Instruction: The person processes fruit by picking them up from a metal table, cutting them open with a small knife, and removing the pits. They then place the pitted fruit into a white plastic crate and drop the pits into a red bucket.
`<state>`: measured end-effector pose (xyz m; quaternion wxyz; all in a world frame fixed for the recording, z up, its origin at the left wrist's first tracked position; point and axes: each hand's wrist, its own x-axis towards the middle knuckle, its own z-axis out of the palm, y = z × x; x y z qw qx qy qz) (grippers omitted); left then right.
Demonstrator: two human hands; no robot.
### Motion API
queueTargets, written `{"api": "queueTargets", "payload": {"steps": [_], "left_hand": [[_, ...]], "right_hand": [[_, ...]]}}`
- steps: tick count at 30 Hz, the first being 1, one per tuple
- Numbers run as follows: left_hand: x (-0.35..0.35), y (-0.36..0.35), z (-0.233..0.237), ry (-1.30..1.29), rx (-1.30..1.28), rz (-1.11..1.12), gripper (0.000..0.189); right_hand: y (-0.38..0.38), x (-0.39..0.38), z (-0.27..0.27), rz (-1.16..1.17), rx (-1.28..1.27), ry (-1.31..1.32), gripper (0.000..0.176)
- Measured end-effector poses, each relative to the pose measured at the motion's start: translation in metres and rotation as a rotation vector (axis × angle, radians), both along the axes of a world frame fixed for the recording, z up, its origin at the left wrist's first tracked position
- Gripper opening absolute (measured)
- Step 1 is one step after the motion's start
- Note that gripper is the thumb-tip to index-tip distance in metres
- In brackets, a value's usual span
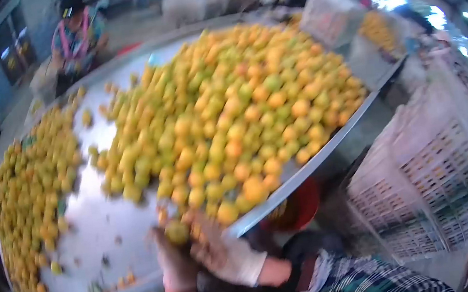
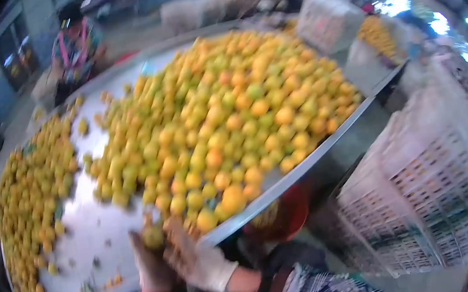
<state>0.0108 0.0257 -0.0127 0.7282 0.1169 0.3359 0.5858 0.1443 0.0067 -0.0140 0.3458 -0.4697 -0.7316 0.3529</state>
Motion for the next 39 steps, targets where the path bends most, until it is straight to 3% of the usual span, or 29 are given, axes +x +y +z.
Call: {"api": "queueTargets", "payload": {"steps": [3,5,6,7,10,13,19,22,25,28,31,32,33,34,35,36,38,39], "left_hand": [[0.009,0.001,0.006,-0.086,0.092,0.031,0.080],[0.015,-0.007,0.031,0.330,0.005,0.192,0.061],[0.014,-0.005,0.034,0.280,-0.054,0.172,0.057],[0.012,-0.005,0.035,0.232,-0.122,0.155,0.054],[-0.007,0.000,-0.002,0.382,-0.094,0.089,0.062],[-0.014,-0.004,-0.014,0.355,-0.004,0.013,0.062],[0.008,-0.009,0.019,0.401,-0.003,0.124,0.072],[0.035,-0.015,0.042,0.284,0.078,0.333,0.053],[0.022,-0.010,0.019,0.479,0.182,0.340,0.060],[0.021,-0.011,0.024,0.655,0.224,0.315,0.055],[0.013,-0.015,0.012,0.436,0.290,0.137,0.050],[0.016,-0.012,0.004,0.404,0.315,0.156,0.048],[0.013,-0.011,0.008,0.459,0.307,0.141,0.044],[0.015,-0.011,0.015,0.519,0.264,0.141,0.046],[0.018,-0.012,0.023,0.577,0.220,0.138,0.052],[0.006,-0.013,0.025,0.763,0.323,0.051,0.051],[0.013,-0.013,0.032,1.035,0.433,0.183,0.050],[0.013,-0.012,0.024,1.002,0.406,0.224,0.056]], "right_hand": [[-0.003,0.002,0.018,-0.006,-0.096,-0.011,0.072],[-0.005,-0.004,0.013,-0.100,0.114,-0.095,0.063],[-0.011,-0.003,0.025,-0.131,0.152,-0.196,0.058],[-0.011,-0.003,0.019,-0.076,0.075,-0.231,0.067],[-0.008,-0.001,0.016,0.023,-0.067,-0.330,0.070],[-0.009,-0.008,-0.012,-0.060,0.151,-0.296,0.074],[-0.012,-0.005,0.009,-0.003,0.012,-0.220,0.071],[-0.011,-0.005,0.007,-0.011,-0.019,-0.206,0.072],[-0.009,-0.012,-0.009,-0.049,0.101,-0.188,0.073],[-0.012,-0.006,0.018,-0.047,-0.081,-0.273,0.076],[-0.005,-0.008,0.004,-0.006,-0.205,-0.087,0.069],[-0.002,-0.009,-0.005,-0.073,-0.079,-0.016,0.068],[0.001,-0.004,0.011,-0.058,-0.145,-0.059,0.067],[0.004,-0.007,0.000,-0.070,-0.021,0.060,0.064],[0.009,-0.005,-0.003,-0.045,0.063,0.010,0.060],[0.010,-0.005,0.004,-0.041,-0.019,0.018,0.057],[0.010,-0.003,0.027,-0.001,-0.150,-0.101,0.061],[0.007,-0.005,0.029,0.009,-0.225,-0.149,0.063]]}}
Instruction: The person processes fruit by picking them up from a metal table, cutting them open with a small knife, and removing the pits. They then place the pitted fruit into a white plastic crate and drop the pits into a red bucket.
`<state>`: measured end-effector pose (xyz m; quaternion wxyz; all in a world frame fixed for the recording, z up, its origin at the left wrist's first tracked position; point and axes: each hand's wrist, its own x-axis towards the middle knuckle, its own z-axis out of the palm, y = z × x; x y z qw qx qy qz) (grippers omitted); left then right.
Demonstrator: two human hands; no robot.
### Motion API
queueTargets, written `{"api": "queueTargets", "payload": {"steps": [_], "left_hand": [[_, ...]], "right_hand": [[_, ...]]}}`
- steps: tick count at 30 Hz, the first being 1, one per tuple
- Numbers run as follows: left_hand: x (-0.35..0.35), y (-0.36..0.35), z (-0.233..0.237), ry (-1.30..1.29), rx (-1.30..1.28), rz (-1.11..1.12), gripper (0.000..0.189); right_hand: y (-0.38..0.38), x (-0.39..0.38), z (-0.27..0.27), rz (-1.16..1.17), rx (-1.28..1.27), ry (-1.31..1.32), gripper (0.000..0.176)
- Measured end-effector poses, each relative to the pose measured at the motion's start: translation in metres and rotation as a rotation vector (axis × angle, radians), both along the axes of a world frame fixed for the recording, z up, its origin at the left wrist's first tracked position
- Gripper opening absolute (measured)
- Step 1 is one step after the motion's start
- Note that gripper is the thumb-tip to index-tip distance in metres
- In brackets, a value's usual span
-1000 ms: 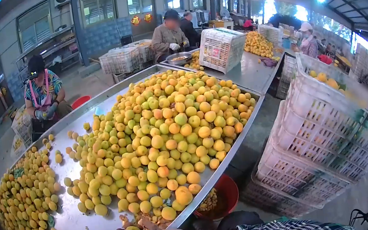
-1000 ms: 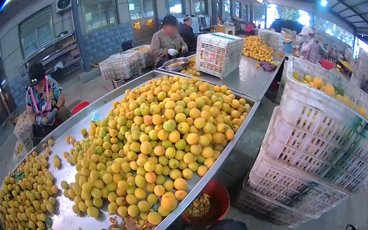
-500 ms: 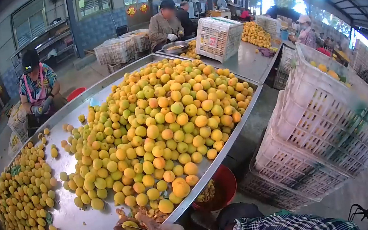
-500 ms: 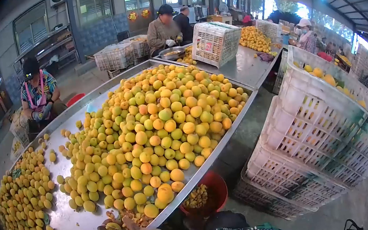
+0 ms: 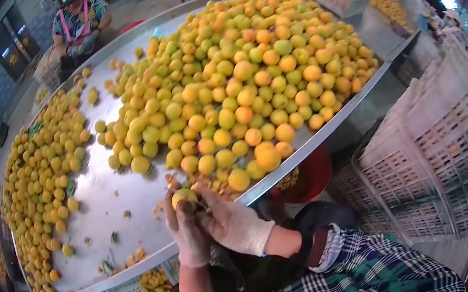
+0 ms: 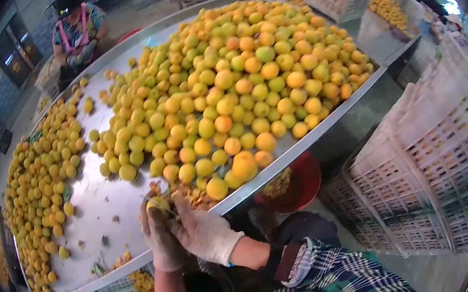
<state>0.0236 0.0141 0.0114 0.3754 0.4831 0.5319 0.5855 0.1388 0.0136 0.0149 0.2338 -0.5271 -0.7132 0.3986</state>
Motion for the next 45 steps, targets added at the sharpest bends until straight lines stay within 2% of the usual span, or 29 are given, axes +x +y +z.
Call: {"api": "queueTargets", "payload": {"steps": [2,3,6,9,12,15,18,21,22,24,27,31,34,35,38,41,44,45], "left_hand": [[0.003,-0.002,0.003,-0.051,-0.054,0.016,0.057],[-0.004,0.000,-0.009,-0.255,-0.113,-0.044,0.056],[0.004,-0.004,0.006,-0.527,-0.283,-0.046,0.056],[0.003,-0.001,-0.002,-0.649,-0.302,-0.069,0.058],[0.000,0.001,0.009,-0.277,-0.195,-0.113,0.058],[0.003,0.000,0.013,-0.298,-0.039,-0.112,0.059],[0.002,-0.004,0.003,-0.316,-0.121,-0.077,0.059],[0.010,-0.005,0.003,-0.753,-0.301,-0.046,0.059],[0.007,-0.004,0.001,-0.738,-0.311,-0.096,0.058],[-0.004,-0.003,-0.007,-0.709,-0.330,-0.191,0.062],[-0.008,0.000,-0.002,-0.161,-0.204,-0.152,0.063],[0.002,0.000,0.002,-0.125,-0.011,-0.061,0.065],[-0.011,-0.004,-0.007,-0.552,-0.284,-0.104,0.064],[-0.007,-0.004,-0.001,-0.624,-0.304,-0.103,0.064],[-0.006,-0.002,-0.002,-0.717,-0.367,-0.133,0.066],[-0.015,0.002,-0.011,-0.535,-0.320,-0.141,0.067],[-0.007,0.007,-0.008,-0.161,-0.111,0.010,0.068],[-0.008,0.005,-0.007,-0.130,-0.122,0.001,0.068]], "right_hand": [[-0.007,-0.006,-0.012,-0.020,0.113,0.038,0.065],[-0.009,-0.007,-0.015,-0.033,0.146,0.032,0.066],[-0.012,-0.009,-0.011,-0.073,0.180,-0.027,0.067],[-0.008,-0.002,0.013,-0.016,-0.128,-0.016,0.061],[-0.001,-0.001,-0.003,-0.067,0.044,0.086,0.060],[-0.004,-0.001,0.001,-0.052,0.021,0.055,0.061],[-0.010,-0.008,-0.011,-0.094,0.100,0.046,0.068],[-0.015,-0.010,-0.011,-0.128,0.104,-0.023,0.072],[-0.016,-0.011,-0.009,-0.132,0.084,-0.060,0.072],[-0.013,-0.012,-0.021,-0.141,0.160,0.029,0.072],[-0.006,-0.009,-0.021,-0.120,0.165,0.048,0.072],[-0.007,-0.006,-0.004,-0.081,0.148,0.008,0.070],[-0.014,-0.011,-0.011,-0.087,0.226,-0.070,0.069],[-0.017,-0.013,-0.012,-0.095,0.271,-0.111,0.068],[-0.016,-0.007,-0.007,-0.081,0.195,-0.037,0.068],[-0.011,-0.008,-0.019,-0.074,0.354,0.004,0.068],[-0.010,-0.005,-0.015,-0.017,0.223,-0.083,0.069],[-0.011,-0.005,-0.014,-0.013,0.224,-0.108,0.069]]}}
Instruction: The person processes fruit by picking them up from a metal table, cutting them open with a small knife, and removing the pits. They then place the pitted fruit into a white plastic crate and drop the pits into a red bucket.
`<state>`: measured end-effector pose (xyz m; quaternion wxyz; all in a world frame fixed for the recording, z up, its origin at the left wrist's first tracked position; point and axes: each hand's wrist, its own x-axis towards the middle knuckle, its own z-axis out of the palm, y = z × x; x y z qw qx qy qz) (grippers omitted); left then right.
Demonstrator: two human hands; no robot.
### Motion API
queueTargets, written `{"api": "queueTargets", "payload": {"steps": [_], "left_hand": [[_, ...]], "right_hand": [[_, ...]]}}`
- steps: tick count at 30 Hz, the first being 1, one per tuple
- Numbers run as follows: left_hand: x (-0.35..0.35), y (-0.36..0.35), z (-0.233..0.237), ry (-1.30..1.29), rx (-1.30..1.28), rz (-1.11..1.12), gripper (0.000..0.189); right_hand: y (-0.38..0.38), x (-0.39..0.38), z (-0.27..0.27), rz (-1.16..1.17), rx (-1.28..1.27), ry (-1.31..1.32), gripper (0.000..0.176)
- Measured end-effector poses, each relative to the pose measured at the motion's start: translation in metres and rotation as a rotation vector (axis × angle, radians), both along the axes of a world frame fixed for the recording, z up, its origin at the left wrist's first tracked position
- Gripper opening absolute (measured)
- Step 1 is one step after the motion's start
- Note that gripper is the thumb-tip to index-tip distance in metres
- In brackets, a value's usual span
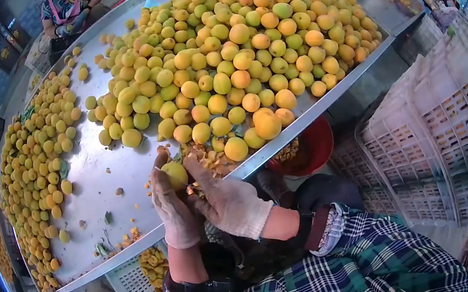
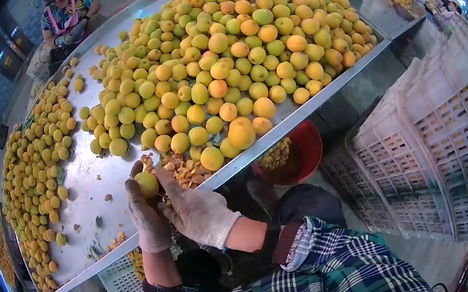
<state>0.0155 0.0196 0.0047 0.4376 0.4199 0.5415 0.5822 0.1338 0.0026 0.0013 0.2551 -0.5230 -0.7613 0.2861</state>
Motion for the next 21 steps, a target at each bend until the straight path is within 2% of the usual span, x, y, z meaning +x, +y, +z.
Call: {"api": "queueTargets", "payload": {"steps": [2,5,8,11,14,17,18,21], "left_hand": [[-0.003,-0.004,0.003,0.057,-0.019,-0.019,0.067],[-0.003,-0.007,-0.004,-0.037,-0.128,-0.049,0.066],[-0.003,-0.007,-0.001,-0.055,-0.108,-0.078,0.067],[-0.010,-0.009,-0.002,0.083,-0.024,-0.174,0.065],[-0.015,-0.009,0.002,-0.068,-0.104,-0.228,0.066],[-0.007,-0.011,-0.001,-0.070,-0.039,-0.311,0.053],[-0.011,-0.009,0.005,-0.072,-0.151,-0.400,0.042],[-0.008,-0.012,0.001,0.065,-0.051,-0.438,0.035]], "right_hand": [[-0.001,0.000,0.002,0.007,0.003,-0.053,0.069],[0.003,-0.001,-0.005,-0.018,-0.008,-0.028,0.069],[0.003,0.000,-0.003,0.000,0.030,-0.079,0.069],[0.008,0.005,0.015,0.044,-0.171,-0.191,0.071],[0.008,0.012,0.023,0.028,-0.142,-0.222,0.063],[0.015,0.018,0.025,0.005,-0.232,-0.279,0.046],[0.015,0.019,0.019,-0.021,-0.187,-0.268,0.041],[0.013,0.020,0.002,-0.099,-0.058,-0.261,0.031]]}}
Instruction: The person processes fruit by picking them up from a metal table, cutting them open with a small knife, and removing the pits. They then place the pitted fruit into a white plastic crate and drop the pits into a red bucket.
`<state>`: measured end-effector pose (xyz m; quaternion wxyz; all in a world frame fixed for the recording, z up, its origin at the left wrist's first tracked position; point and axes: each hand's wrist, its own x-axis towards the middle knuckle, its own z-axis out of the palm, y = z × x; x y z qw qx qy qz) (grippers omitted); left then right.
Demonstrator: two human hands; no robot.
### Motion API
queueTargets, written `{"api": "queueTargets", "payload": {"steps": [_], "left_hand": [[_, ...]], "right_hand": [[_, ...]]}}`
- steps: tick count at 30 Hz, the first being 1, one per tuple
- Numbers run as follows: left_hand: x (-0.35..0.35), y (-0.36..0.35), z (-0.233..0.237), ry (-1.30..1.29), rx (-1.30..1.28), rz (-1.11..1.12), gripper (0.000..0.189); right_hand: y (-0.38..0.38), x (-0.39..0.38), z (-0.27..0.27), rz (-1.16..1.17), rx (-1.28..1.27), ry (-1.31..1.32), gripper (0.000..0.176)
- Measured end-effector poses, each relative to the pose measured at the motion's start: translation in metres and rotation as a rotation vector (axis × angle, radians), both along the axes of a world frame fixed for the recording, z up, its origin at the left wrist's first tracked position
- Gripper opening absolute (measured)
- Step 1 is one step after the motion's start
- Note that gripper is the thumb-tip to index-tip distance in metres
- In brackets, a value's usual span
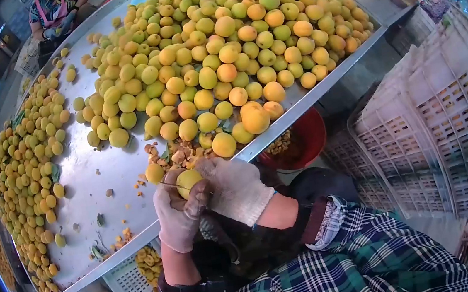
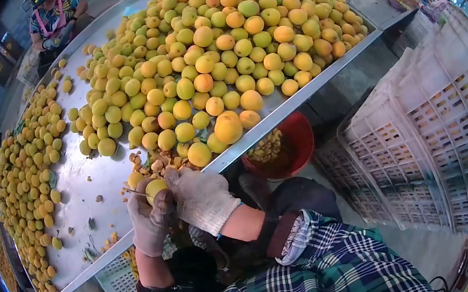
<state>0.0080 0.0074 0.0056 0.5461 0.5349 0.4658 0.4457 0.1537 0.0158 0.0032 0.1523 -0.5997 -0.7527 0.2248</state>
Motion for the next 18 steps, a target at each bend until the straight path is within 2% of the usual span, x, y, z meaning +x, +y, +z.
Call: {"api": "queueTargets", "payload": {"steps": [2,6,8,12,15,18], "left_hand": [[0.005,-0.003,-0.004,-0.058,0.003,0.053,0.035],[0.007,-0.008,-0.019,-0.194,0.051,0.149,0.036],[0.007,-0.008,-0.013,-0.128,0.038,0.131,0.038],[0.004,-0.007,0.012,-0.006,-0.026,0.027,0.043],[0.004,-0.008,0.012,-0.009,-0.009,0.043,0.045],[0.002,-0.006,-0.002,0.051,0.125,0.083,0.046]], "right_hand": [[0.000,0.002,-0.001,-0.028,0.082,-0.047,0.028],[0.000,0.004,-0.005,0.005,0.188,0.024,0.026],[0.001,0.004,-0.007,0.010,0.192,0.056,0.025],[0.002,0.002,-0.002,0.046,0.038,0.148,0.025],[0.002,0.002,-0.003,0.091,0.012,0.186,0.026],[0.004,0.007,-0.002,0.149,-0.016,0.213,0.027]]}}
